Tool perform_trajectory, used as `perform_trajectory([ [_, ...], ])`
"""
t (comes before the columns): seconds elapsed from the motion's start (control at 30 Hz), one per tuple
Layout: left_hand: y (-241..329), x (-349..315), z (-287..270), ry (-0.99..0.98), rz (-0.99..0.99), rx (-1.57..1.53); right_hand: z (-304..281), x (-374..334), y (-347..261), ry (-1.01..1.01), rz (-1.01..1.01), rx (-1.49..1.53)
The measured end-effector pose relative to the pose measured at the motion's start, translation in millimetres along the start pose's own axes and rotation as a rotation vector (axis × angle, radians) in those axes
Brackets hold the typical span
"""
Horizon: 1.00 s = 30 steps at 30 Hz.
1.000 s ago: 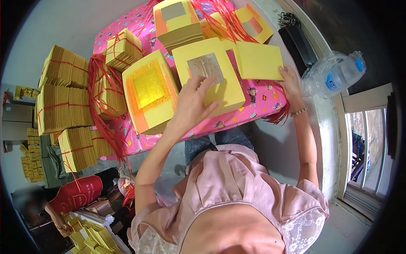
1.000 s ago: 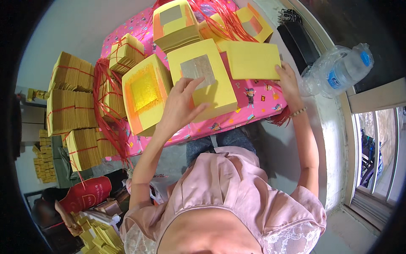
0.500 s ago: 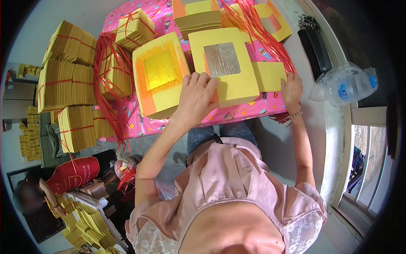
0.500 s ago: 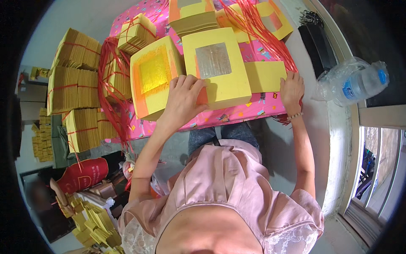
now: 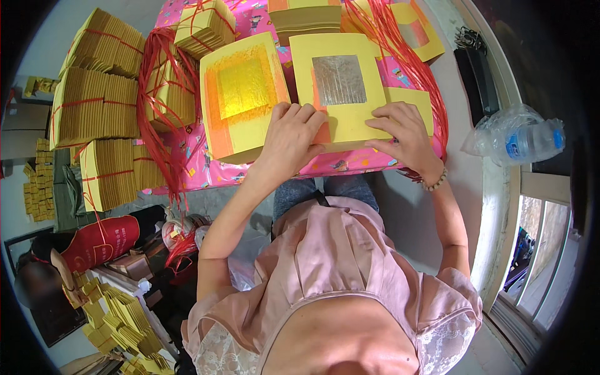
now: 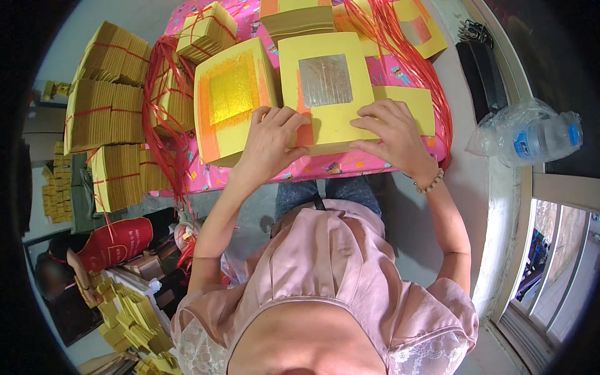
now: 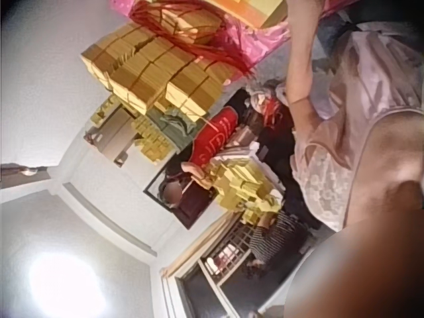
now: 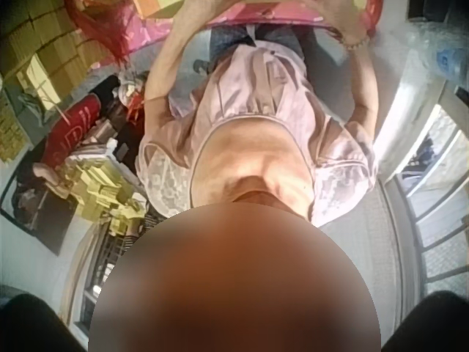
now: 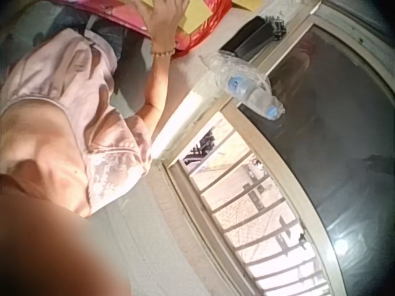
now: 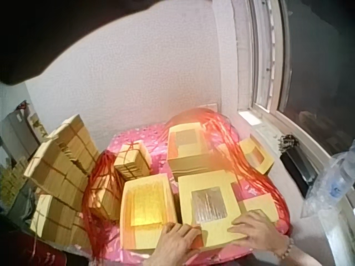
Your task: The recorder is preparing bundles of joss paper by layering and stacking them.
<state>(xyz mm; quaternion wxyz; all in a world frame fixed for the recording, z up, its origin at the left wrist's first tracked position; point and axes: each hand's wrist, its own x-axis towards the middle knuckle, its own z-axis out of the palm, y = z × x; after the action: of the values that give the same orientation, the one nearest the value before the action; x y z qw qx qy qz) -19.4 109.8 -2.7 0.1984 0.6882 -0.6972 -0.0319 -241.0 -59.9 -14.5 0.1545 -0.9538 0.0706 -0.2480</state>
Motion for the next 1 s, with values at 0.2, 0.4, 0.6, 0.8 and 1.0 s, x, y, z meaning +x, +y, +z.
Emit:
perform_trajectory([
  [0.2,-3.1,-1.6,-4.3,-0.006,-0.004,-0.059,0.3,4.0,-2.3,-0.010,0.051,0.093],
  [0.4,-4.7,-1.9,-5.8,-0.026,-0.016,-0.098,8.4,5.5,4.0,0.003,0.100,0.249],
  [0.6,-4.4,-0.7,-7.7,-0.044,-0.020,-0.088,13.7,7.5,5.7,0.017,0.166,0.411],
  [0.8,-5.1,-0.8,-7.6,-0.042,-0.021,-0.089,13.8,8.7,5.7,0.002,0.210,0.439],
  [1.0,-5.2,-0.7,-9.0,-0.045,-0.014,-0.086,12.7,10.2,4.7,-0.007,0.225,0.447],
])
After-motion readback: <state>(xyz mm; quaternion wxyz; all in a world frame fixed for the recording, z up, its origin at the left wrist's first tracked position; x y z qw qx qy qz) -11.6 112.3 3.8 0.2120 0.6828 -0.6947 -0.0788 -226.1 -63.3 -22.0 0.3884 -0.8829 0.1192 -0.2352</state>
